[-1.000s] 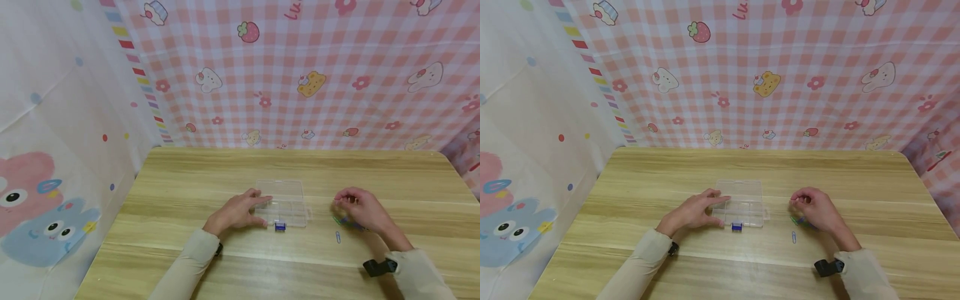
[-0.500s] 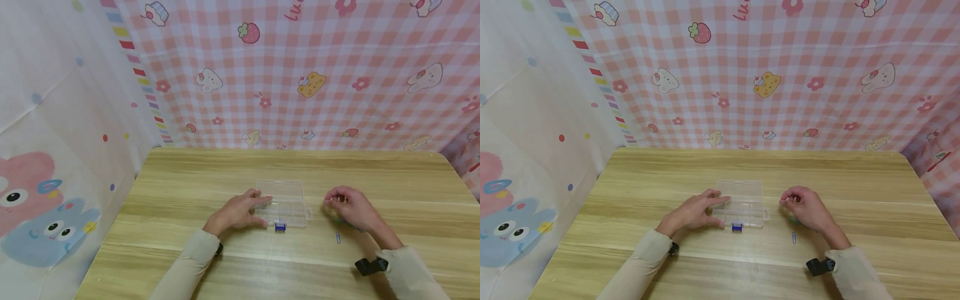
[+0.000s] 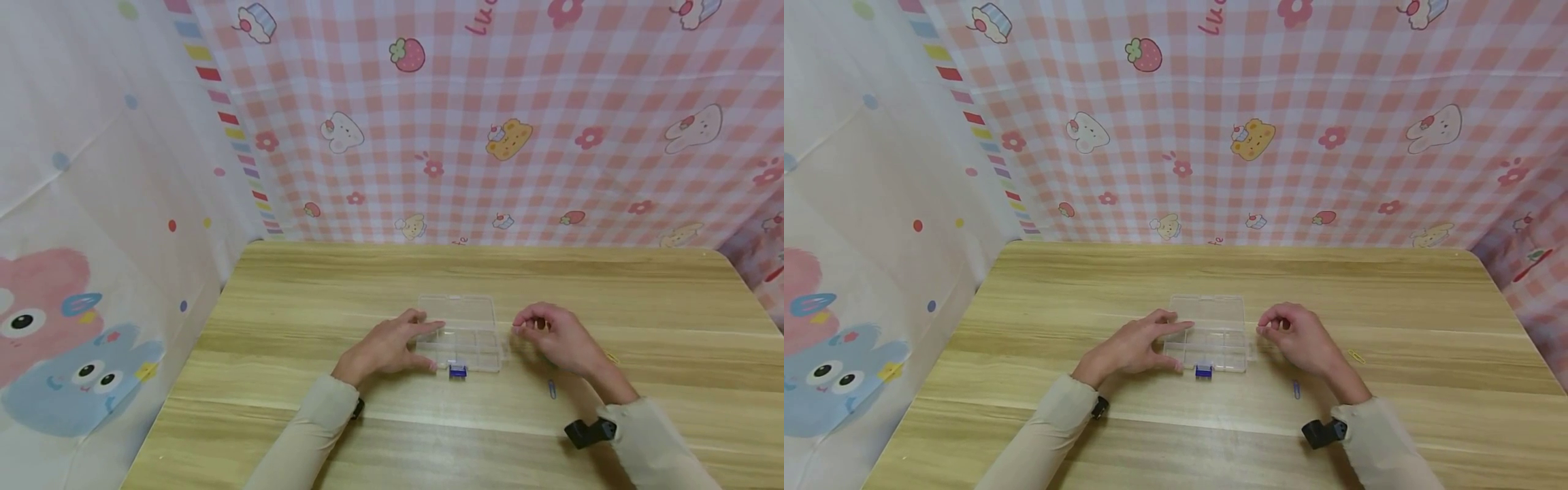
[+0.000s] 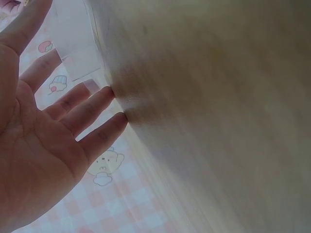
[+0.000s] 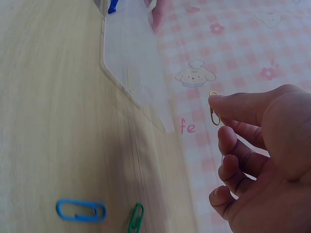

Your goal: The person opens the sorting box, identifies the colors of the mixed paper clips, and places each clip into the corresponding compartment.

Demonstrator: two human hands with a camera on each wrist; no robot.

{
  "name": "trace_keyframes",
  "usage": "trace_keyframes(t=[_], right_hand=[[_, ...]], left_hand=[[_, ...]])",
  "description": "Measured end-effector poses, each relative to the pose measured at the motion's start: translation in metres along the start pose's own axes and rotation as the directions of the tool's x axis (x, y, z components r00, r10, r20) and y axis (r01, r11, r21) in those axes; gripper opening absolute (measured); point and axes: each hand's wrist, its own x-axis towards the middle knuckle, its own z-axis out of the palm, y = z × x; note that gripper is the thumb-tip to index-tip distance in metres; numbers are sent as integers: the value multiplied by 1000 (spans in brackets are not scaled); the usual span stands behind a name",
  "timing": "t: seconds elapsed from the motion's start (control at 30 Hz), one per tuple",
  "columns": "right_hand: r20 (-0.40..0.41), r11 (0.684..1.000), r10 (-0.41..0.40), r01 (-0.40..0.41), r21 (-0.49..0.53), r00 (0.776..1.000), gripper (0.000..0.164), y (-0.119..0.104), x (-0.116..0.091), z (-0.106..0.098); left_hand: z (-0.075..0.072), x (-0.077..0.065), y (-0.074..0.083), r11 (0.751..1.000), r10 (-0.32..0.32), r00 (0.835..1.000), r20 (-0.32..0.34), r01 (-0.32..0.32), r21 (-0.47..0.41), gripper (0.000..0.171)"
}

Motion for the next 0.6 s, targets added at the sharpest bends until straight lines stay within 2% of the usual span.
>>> trace_keyframes(t=[0.27, 0.6], right_hand=[[43, 999, 39, -39, 17, 998, 10, -6, 5, 7], [70, 998, 30, -34, 49, 997, 7, -9, 8, 18]], left_hand=[[0, -1, 1, 1000, -9, 1000, 3, 9, -4, 75], [-1, 0, 1, 1000, -19, 1000, 6, 19, 7, 75]])
